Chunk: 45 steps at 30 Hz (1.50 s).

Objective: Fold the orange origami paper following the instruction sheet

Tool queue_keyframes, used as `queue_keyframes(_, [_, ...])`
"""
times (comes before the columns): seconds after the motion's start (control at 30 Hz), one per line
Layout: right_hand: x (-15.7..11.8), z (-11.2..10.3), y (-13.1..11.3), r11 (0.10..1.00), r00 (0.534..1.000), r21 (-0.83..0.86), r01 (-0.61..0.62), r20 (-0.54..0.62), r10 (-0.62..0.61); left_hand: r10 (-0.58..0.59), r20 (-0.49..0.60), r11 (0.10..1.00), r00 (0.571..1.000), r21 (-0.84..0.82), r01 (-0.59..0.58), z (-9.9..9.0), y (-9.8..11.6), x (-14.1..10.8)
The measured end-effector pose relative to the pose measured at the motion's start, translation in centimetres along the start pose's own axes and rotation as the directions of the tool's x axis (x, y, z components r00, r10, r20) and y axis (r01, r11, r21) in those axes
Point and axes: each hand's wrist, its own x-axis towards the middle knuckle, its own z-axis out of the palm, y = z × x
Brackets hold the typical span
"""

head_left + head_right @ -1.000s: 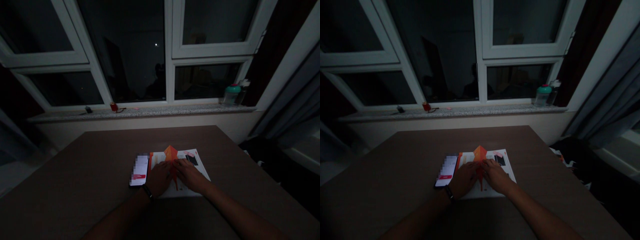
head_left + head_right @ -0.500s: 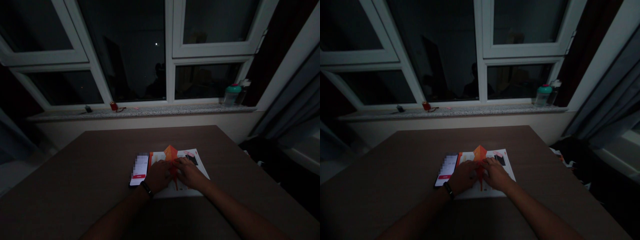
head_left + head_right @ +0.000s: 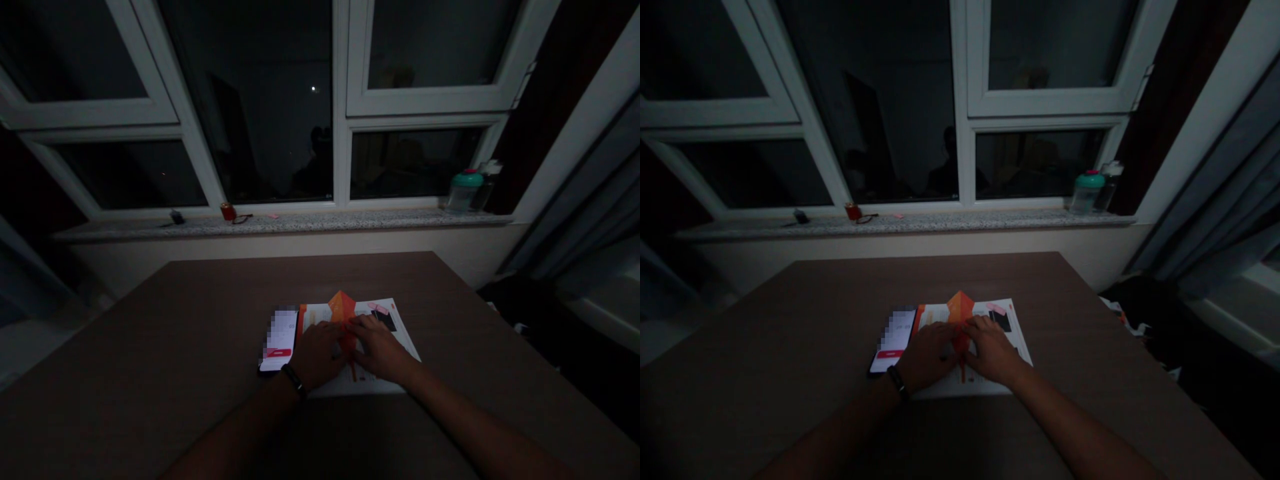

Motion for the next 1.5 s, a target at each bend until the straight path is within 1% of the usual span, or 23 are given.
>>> queue_keyframes(0.13, [-0.5, -0.5, 0.1, 0.999, 0.998, 0.018, 0.041, 0.038, -0.041, 0.037, 0.003, 0.999, 0.999, -0.015, -0.037, -0.1, 0.1, -0.2])
queue_keyframes(0.23, [-0.6, -0.7, 0.1, 0.998, 0.997, 0.032, 0.061, 0.052, -0.062, 0.021, 0.014, 1.0, 1.0, 0.001, -0.021, -0.1, 0.0, -0.4])
queue_keyframes(0.43, [-0.5, -0.6, 0.1, 0.998, 0.997, 0.037, 0.043, 0.057, -0.045, 0.001, 0.064, 0.999, 0.998, 0.039, -0.003, 0.1, 0.0, -0.4])
queue_keyframes(0.63, [-0.5, -0.8, 0.0, 0.998, 0.996, 0.029, 0.05, 0.076, -0.052, -0.005, 0.059, 0.999, 0.998, 0.039, 0.003, 0.2, -0.1, -0.2])
queue_keyframes(0.8, [-0.4, -1.1, -0.4, 1.0, 0.997, 0.015, 0.027, 0.072, -0.028, 0.009, 0.046, 0.999, 0.999, 0.048, -0.012, 0.4, -0.3, 0.5])
queue_keyframes(1.07, [-0.3, -0.9, -0.1, 0.998, 0.997, 0.015, 0.058, 0.048, -0.059, 0.004, 0.051, 0.998, 0.999, 0.068, -0.008, 0.5, -0.5, 1.2])
queue_keyframes(1.2, [-0.3, -1.0, -0.1, 0.998, 0.997, 0.011, 0.055, 0.051, -0.055, 0.015, 0.053, 0.997, 0.998, 0.071, -0.019, 0.1, -0.4, 1.0])
queue_keyframes(1.37, [-0.4, -0.9, -0.1, 0.998, 0.997, 0.018, 0.065, 0.047, -0.066, 0.034, 0.047, 0.996, 0.998, 0.081, -0.038, -0.8, 0.2, 0.5])
queue_keyframes(1.5, [-0.5, -0.7, 0.1, 0.998, 0.996, 0.019, 0.067, 0.051, -0.068, 0.038, 0.056, 0.997, 0.998, 0.06, -0.041, -0.8, 0.2, 0.2])
